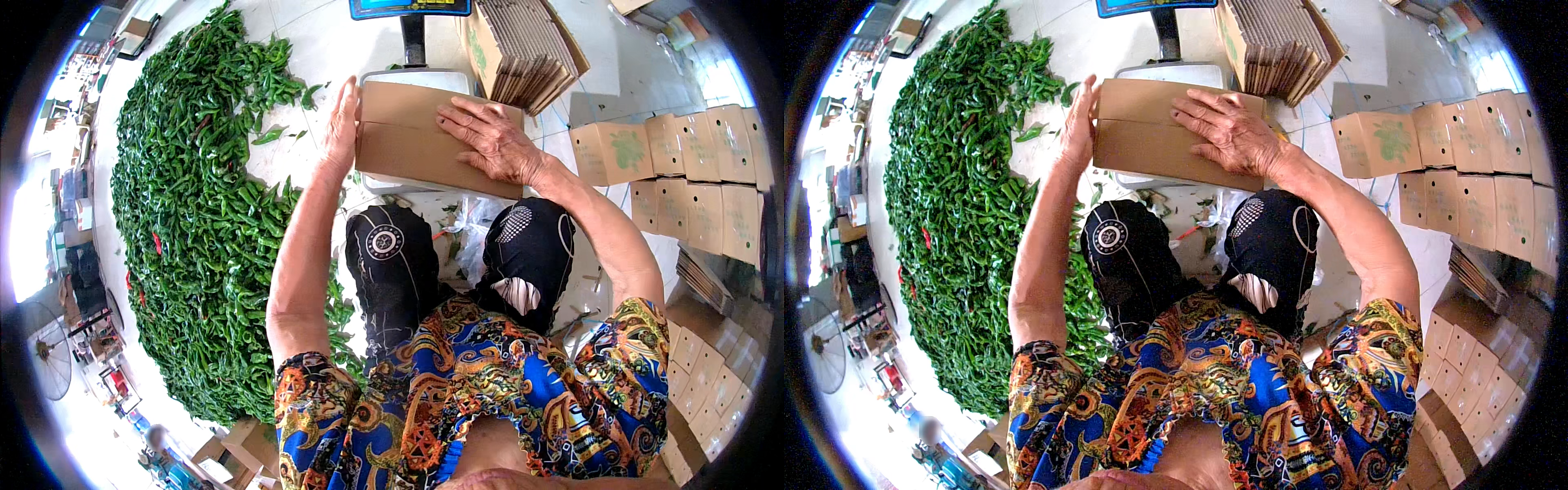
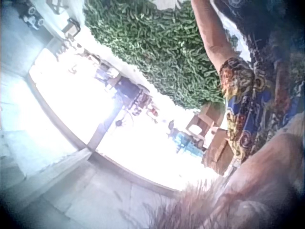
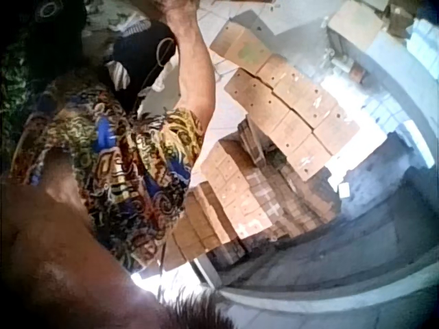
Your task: The person picks up green peppers from a pile on the floor, places them into a cardboard box on a scale, closes and tapes the box, and then repeats the process with a new box.
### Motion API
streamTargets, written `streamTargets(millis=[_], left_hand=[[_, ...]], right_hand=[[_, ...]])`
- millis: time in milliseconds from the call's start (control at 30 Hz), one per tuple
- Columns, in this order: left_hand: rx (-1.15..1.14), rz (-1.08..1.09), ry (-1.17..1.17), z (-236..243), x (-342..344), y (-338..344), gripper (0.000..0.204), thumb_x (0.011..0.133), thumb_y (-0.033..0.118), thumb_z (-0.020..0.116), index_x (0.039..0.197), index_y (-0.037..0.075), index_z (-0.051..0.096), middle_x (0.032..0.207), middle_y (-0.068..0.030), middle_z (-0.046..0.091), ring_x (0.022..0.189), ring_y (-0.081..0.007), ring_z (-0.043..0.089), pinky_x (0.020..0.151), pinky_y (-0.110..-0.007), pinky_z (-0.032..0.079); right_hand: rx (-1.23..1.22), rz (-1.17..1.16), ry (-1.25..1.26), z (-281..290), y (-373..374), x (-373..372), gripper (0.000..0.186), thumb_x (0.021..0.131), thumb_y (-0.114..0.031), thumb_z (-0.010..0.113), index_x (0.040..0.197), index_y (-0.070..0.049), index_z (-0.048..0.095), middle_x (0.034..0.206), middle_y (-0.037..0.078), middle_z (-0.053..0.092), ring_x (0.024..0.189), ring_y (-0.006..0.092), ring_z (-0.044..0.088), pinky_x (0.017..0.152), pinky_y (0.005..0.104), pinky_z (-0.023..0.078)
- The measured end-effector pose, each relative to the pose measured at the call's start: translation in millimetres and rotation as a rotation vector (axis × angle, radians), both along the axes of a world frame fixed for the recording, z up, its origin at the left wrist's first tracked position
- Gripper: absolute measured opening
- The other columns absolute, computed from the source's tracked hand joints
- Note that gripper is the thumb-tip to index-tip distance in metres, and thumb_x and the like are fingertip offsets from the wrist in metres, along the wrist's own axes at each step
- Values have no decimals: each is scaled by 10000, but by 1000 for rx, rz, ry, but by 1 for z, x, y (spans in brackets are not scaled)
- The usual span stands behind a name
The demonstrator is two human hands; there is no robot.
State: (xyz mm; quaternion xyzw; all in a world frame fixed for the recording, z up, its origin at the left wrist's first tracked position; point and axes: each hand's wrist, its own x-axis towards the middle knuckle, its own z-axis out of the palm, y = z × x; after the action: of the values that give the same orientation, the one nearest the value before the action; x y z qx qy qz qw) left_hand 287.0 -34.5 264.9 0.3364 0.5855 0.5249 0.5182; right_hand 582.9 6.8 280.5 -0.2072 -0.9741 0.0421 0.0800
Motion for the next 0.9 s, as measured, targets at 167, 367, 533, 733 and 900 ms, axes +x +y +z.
streamTargets(millis=[167,367,533,733,900], left_hand=[[123,-311,477,11,-2,18,584,1047,486,372,1460,77,424,1452,-176,480,1360,-266,417,1139,-384,308],[158,-220,603,-8,9,-7,363,1044,344,414,1225,75,579,1176,-186,574,1143,-351,507,1025,-433,390],[221,-232,779,-12,3,2,261,1024,275,506,1106,44,596,1040,-170,629,1045,-375,549,944,-450,434],[198,-202,794,-13,7,-2,241,1011,262,518,1091,55,615,1018,-174,626,1023,-356,559,928,-439,446],[189,-208,894,-4,8,-6,237,1000,185,494,1117,12,607,1050,-182,599,1027,-335,560,955,-406,435]], right_hand=[[57,-26,206,-4,8,5,536,980,-415,570,1397,-81,526,1475,107,489,1381,271,425,1111,444,376],[252,-490,302,-22,8,-3,500,971,-423,596,1252,-10,596,1305,193,577,1231,337,526,1006,467,453],[-73,-671,369,-29,13,-1,553,926,-541,610,1062,-8,671,1016,129,693,966,279,644,877,448,505],[32,-502,273,-24,7,3,564,897,-598,622,1013,-47,635,847,101,664,718,218,571,673,399,478],[170,-568,289,-25,-2,3,506,921,-540,621,1019,-44,622,815,82,639,744,216,567,699,384,462]])
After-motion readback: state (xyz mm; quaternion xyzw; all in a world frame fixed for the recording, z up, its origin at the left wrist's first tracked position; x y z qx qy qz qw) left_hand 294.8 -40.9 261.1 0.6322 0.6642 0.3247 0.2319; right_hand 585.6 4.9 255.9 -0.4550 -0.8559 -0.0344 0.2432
